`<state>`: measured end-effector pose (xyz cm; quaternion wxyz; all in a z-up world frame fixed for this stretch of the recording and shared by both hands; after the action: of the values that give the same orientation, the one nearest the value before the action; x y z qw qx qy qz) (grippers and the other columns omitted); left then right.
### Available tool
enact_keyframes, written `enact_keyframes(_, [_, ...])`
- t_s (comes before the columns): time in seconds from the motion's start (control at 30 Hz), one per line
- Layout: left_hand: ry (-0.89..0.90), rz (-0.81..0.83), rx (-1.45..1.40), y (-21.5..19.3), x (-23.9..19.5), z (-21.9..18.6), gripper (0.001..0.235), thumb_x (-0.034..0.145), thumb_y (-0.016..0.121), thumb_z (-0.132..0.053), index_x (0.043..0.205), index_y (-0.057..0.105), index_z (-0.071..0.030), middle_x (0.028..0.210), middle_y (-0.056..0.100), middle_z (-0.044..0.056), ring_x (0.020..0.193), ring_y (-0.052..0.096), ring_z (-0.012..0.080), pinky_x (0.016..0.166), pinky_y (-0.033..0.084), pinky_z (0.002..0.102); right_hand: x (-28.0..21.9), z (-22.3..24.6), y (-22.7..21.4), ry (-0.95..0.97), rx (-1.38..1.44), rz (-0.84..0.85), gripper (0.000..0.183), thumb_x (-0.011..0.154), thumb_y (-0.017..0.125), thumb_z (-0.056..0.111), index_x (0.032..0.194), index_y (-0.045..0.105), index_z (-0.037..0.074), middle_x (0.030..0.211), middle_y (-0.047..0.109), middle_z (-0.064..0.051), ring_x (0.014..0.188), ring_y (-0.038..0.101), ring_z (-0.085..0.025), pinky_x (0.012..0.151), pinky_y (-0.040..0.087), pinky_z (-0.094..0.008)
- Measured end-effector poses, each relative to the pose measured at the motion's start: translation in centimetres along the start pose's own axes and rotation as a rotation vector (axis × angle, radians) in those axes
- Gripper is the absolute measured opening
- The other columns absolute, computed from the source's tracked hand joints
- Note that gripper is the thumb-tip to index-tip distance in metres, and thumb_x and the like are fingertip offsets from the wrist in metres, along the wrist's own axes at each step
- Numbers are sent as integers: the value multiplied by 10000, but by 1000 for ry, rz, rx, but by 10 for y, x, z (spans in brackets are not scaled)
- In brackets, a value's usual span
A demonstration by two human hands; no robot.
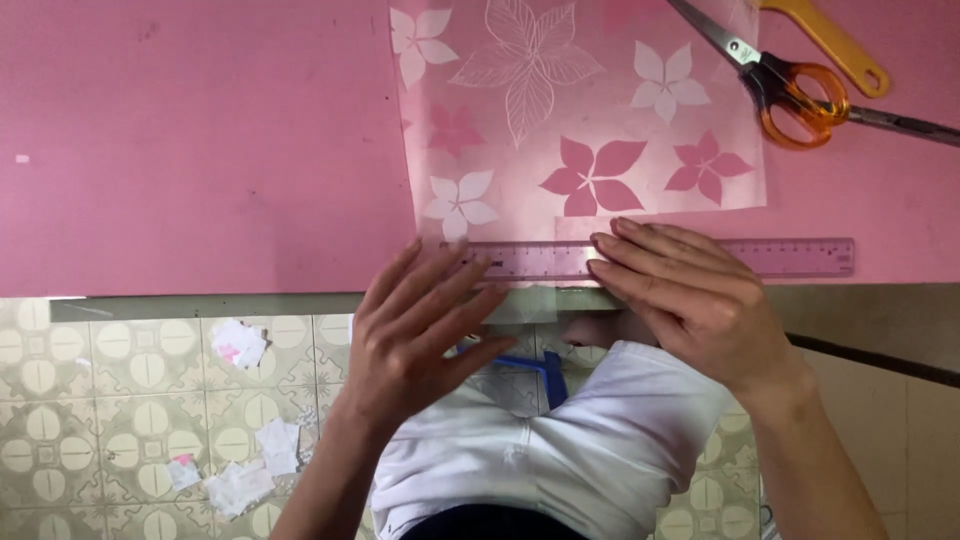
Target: Measuring a piece of floral patterned vinyl film with a ruler and cutting it with scissors on a pink desk.
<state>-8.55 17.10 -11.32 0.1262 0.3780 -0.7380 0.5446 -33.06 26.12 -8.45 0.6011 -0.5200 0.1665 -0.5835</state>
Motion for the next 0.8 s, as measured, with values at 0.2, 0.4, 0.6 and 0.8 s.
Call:
enact_keyframes(0.2, [-44, 18, -7, 4, 4, 0, 312, 910, 907, -299, 1147, 779, -143, 1326, 686, 101, 1274, 646, 366, 1108, 508, 570, -8, -8, 4, -73, -117, -29, 265, 933, 817, 5, 1189, 765, 46, 1254, 737, -131, 1215, 704, -299, 1094, 539, -430])
enact_keyframes(0.4, [-100, 25, -38, 5, 4, 5, 394, 904, 908, -302, 1215, 745, -122, 1301, 717, 88, 1283, 658, 341, 1109, 544, 507, -11, -10, 6, -85, -134, -28, 274, 910, 848, 52, 1170, 762, 42, 1217, 750, -162, 1172, 731, -332, 1075, 556, -451])
enact_keyframes(0.6, [-159, -34, -86, 2, 14, 6, 113, 955, 795, -69, 1065, 788, -46, 1189, 755, 116, 1182, 719, 325, 1059, 562, 452, -10, -13, 6, -112, -162, -40, 229, 934, 839, 5, 1152, 773, 31, 1198, 757, -162, 1145, 741, -332, 1047, 572, -452])
enact_keyframes(0.8, [-203, -44, -94, 5, 20, 7, 82, 943, 787, -24, 1014, 810, -55, 1129, 773, 106, 1134, 741, 301, 1038, 568, 436, -11, -18, 11, -108, -193, -68, 174, 931, 858, 15, 1093, 797, 37, 1117, 787, -150, 1069, 769, -311, 984, 586, -424])
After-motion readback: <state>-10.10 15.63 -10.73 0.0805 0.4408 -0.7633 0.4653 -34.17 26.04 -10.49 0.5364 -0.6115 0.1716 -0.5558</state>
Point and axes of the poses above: each hand's wrist, its own x-axis towards the middle knuckle, its own y-axis out of the palm, z = x × y, the point moved 3 cm from there along x, towards the middle knuckle
